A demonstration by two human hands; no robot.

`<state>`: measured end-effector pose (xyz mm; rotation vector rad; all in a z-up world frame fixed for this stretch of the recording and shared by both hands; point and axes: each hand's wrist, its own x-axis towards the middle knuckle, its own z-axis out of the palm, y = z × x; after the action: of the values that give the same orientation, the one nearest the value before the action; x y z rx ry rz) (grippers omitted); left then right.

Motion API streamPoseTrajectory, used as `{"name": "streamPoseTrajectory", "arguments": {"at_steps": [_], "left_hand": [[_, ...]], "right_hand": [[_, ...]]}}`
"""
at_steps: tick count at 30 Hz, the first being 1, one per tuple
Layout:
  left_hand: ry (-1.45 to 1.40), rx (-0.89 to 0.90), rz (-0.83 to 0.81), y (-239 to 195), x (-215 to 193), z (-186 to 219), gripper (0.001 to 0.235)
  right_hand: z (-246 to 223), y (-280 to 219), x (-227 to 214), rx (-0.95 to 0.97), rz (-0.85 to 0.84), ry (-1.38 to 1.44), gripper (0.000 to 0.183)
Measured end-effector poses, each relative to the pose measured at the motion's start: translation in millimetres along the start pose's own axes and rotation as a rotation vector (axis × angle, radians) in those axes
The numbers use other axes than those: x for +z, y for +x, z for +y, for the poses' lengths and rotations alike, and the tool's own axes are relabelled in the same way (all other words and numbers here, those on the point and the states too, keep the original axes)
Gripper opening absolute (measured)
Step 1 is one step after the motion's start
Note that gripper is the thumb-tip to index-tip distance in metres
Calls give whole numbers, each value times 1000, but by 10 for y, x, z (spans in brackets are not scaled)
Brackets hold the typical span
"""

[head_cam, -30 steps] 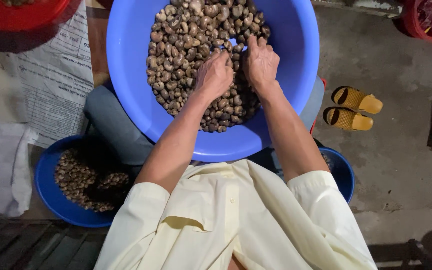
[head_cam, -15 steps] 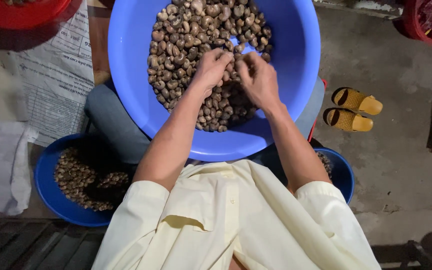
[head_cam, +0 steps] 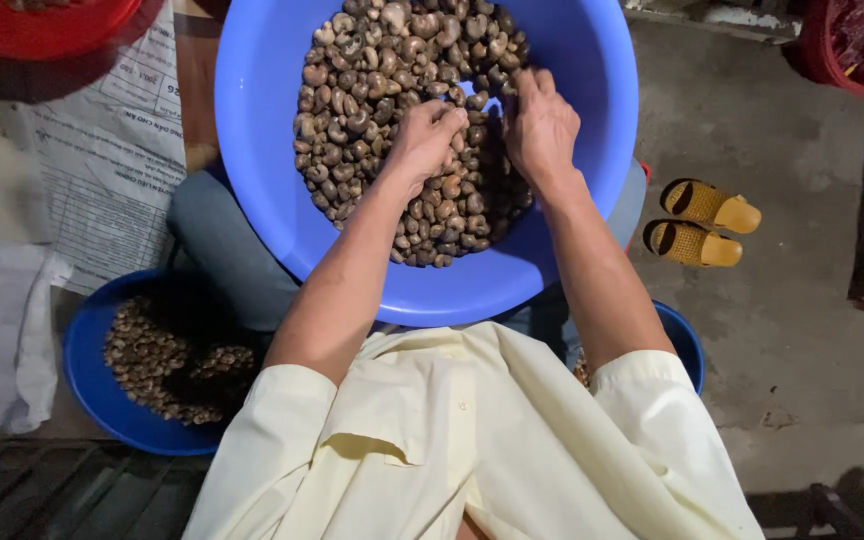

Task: The person sits and uses both hands to sort through a large blue basin filled with snails. They repeatedly scoop up handfuls of snails, sift through them, and drop them back into the basin. A pair of yellow sandals is visible on the floor nearby.

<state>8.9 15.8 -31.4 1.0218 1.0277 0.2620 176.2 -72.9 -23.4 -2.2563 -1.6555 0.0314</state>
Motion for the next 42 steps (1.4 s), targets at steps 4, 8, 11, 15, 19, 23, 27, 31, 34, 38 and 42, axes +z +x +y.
{"name": "streamPoseTrajectory", "arguments": {"at_steps": [4,8,11,15,19,23,27,31,34,38,42], "left_hand": [[-7,-61,-10,-24,15,44,13],[1,-36,6,39,-12,-30,12],[-6,-30,13,57,-28,-38,13],[9,-33,22,39,-13,-10,16],[51,-52,16,7,16,54,12],[96,-108,21,-10,-9,69,33],[62,-80,35,-37,-1,87,54],[65,-90,7,-56,3,110,32],[66,-108,-25,-57,8,131,61],[11,-47,-22,-66,-13,105,83],[-304,-102,-111,-223,-32,247,24]], "right_hand": [[-26,238,2,15,14,-9,37],[73,373,207,-1,-26,-38,47],[58,374,208,24,-93,44,47],[15,356,165,80,-117,111,26],[111,300,347,48,-90,-10,24],[114,277,388,53,-118,-59,30],[89,181,272,52,-92,36,44],[-264,63,-96,104,-92,297,20],[-535,-42,-353,65,-157,670,14],[-620,-57,-450,154,-186,997,19],[-320,100,-261,281,40,757,12]]}}
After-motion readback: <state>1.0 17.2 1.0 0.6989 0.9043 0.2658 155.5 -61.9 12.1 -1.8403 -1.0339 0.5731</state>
